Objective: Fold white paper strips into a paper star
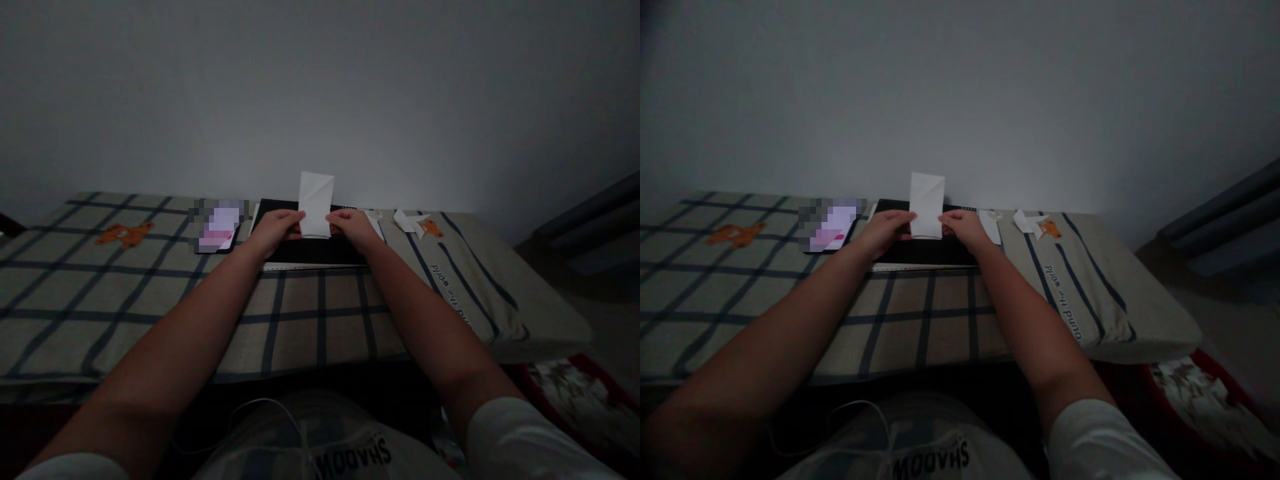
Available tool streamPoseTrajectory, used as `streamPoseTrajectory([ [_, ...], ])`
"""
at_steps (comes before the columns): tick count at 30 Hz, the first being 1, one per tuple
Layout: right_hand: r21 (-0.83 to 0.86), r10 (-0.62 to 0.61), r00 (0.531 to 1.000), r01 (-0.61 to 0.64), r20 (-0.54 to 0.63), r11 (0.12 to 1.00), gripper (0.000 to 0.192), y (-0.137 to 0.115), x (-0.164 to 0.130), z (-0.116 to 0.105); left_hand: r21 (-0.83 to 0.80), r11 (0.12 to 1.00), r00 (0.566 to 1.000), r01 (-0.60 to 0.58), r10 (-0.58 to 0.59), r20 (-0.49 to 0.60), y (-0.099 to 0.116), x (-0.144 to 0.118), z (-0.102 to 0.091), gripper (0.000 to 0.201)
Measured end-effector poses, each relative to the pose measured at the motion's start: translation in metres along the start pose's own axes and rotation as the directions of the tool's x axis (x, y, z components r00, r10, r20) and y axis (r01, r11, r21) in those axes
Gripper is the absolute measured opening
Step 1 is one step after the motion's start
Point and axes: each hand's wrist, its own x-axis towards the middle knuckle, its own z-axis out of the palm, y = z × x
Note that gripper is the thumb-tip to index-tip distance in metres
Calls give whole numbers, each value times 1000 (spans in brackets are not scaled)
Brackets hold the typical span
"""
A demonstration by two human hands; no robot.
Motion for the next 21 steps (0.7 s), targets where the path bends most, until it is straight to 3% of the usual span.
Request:
streamPoseTrajectory([
  [4, 41, -10, 1000, 10, 0, 999, 11, -2, 0, -1, -5, 998, 995, 58, -57, 76, 0, -1, 0, 22],
  [17, -62, -24, 998, 21, -55, 998, 5, -2, 3, 1, 154, 988, 996, 0, 14, -84, -2, 0, 5, 11],
  [21, -54, -26, 998, 22, -63, 998, 7, -4, 1, 1, 126, 992, 999, 5, -1, -33, -1, 0, 4, 13],
])
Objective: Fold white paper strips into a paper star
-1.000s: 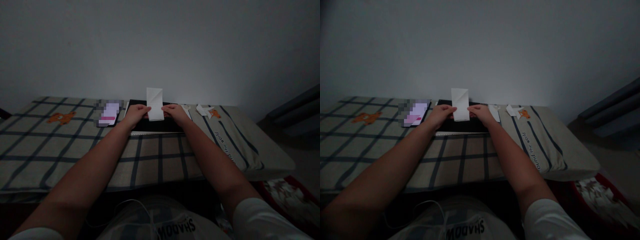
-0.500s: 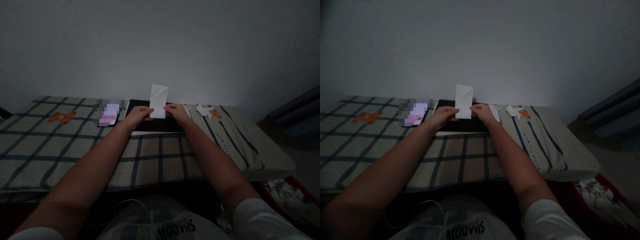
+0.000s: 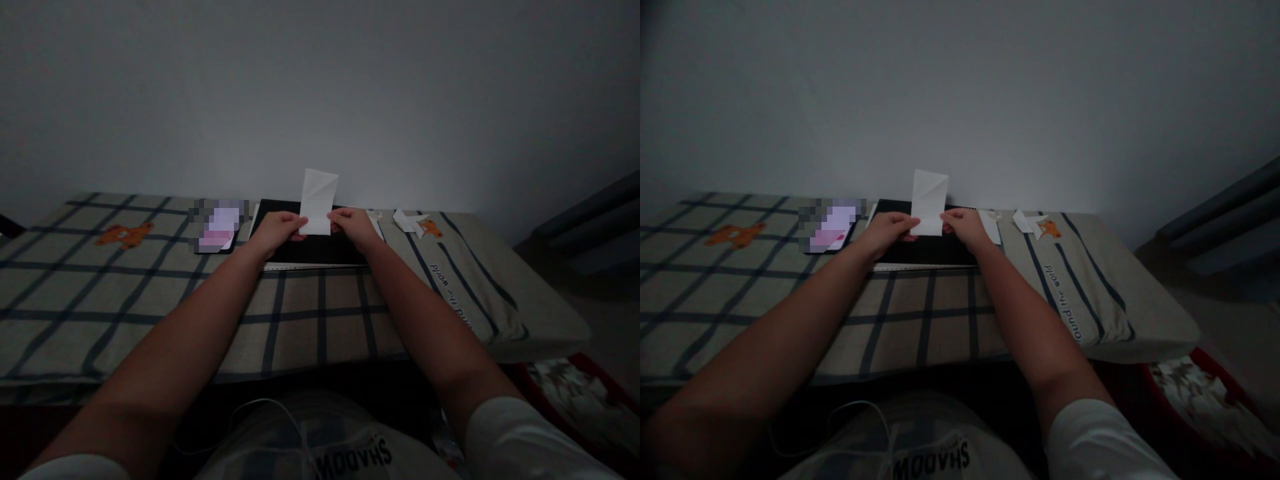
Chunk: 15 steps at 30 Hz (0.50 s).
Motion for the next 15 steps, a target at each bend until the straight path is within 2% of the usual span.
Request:
streamPoseTrajectory([
  [5, 64, 10, 1000, -9, -14, 998, 8, -1, 0, -4, -17, 999, 992, 50, -48, 114, 1, 0, -3, 13],
  [11, 96, 22, 1000, -22, 2, 995, 8, -2, 0, -3, 85, 996, 997, -1, -5, 72, 3, -1, -3, 10],
  [15, 93, 32, 999, -30, -20, 995, 9, -2, 0, -3, 69, 998, 996, 1, -7, 88, 5, -4, -2, 12],
])
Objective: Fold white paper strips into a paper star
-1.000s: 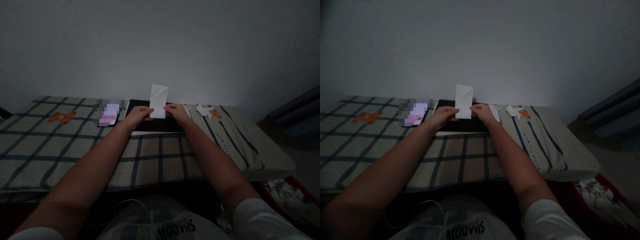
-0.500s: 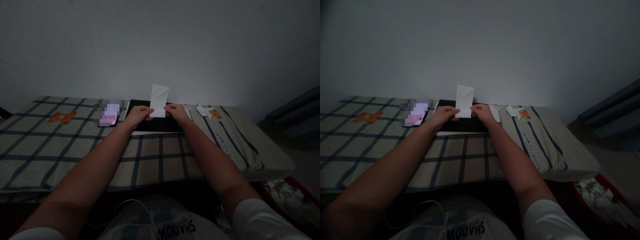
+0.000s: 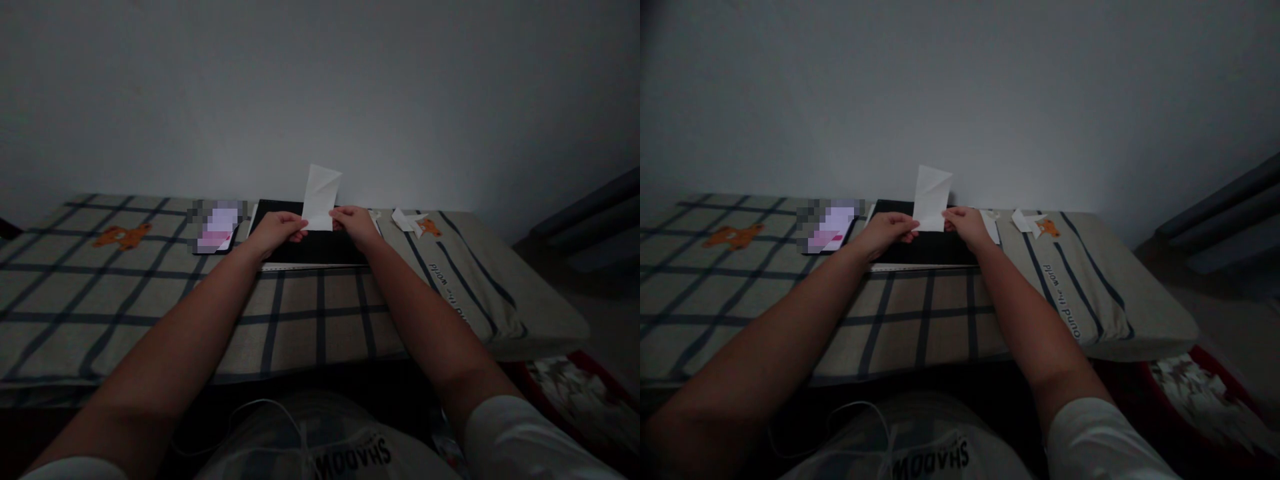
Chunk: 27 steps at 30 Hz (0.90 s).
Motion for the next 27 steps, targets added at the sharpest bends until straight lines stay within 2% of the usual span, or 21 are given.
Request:
streamPoseTrajectory([
  [3, 17, 4, 1000, -4, -20, 1000, 7, 1, 1, -1, -51, 999, 998, -11, 14, 58, 0, -2, 1, 20],
  [5, 40, 12, 1000, -11, -22, 999, 6, 1, 2, -3, -62, 998, 998, -22, 26, 61, -1, -2, 1, 24],
  [11, 27, 24, 999, -25, 36, 999, 6, 0, -1, -3, -84, 996, 1000, -4, 4, 3, -3, 2, -2, 21],
  [16, -47, 30, 982, -22, 185, 999, 5, -2, -6, 1, -180, 977, 989, -115, 95, -114, -7, 6, -6, 27],
  [19, -54, 43, 970, -31, 238, 998, 3, -1, -7, 1, -163, 979, 982, -121, 95, -160, -9, 9, -8, 26],
  [23, -37, 68, 960, -60, 272, 998, 4, 2, -6, -2, -117, 986, 972, -118, 91, -218, -10, 11, -8, 21],
  [27, 11, 110, 957, -117, 267, 993, 9, 5, -4, -2, -101, 986, 969, -135, 110, -220, -6, 9, -7, 16],
])
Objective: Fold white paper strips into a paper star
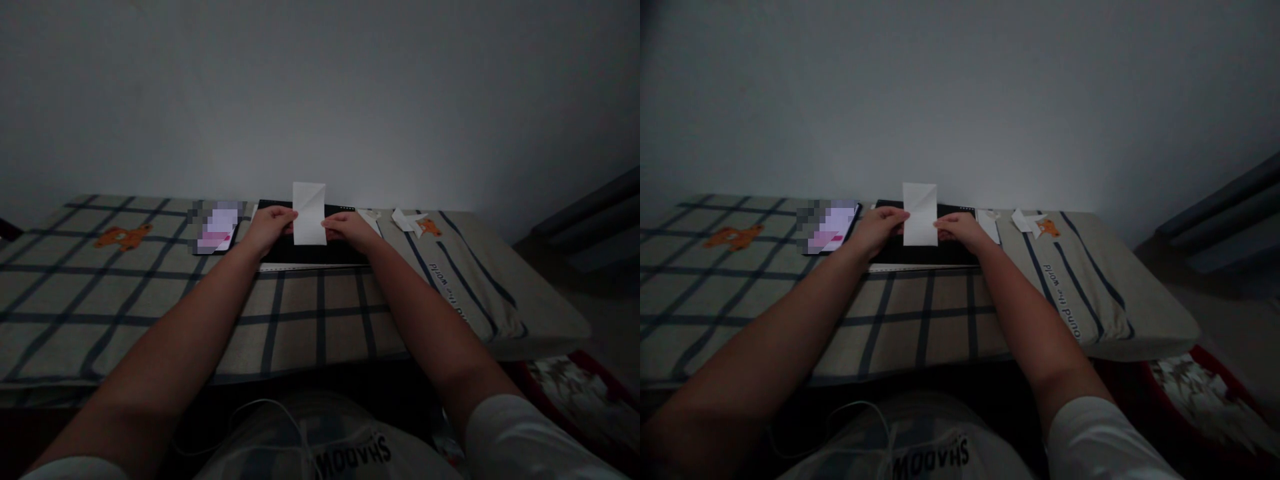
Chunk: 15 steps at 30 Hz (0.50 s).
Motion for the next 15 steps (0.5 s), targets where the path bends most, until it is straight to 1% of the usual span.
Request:
streamPoseTrajectory([
  [4, 88, -39, 998, 43, -52, 995, 14, -1, 1, 1, 23, 999, 999, 26, -27, 28, 3, -4, 2, 13],
  [8, 56, -31, 987, 40, -155, 998, 7, -4, -1, 3, 57, 995, 992, 76, -81, 100, 3, -6, 3, 10],
  [11, 18, -35, 992, 37, -120, 999, 5, -5, -1, 3, 59, 996, 994, 67, -71, 82, 3, -7, 4, 11],
  [13, 7, -38, 995, 39, -94, 999, 5, -3, -1, 3, 57, 997, 995, 49, -54, 81, 4, -7, 4, 16],
  [15, 4, -30, 995, 31, -96, 1000, 4, -2, 0, 2, 62, 998, 997, 27, -32, 74, 5, -9, 5, 18],
])
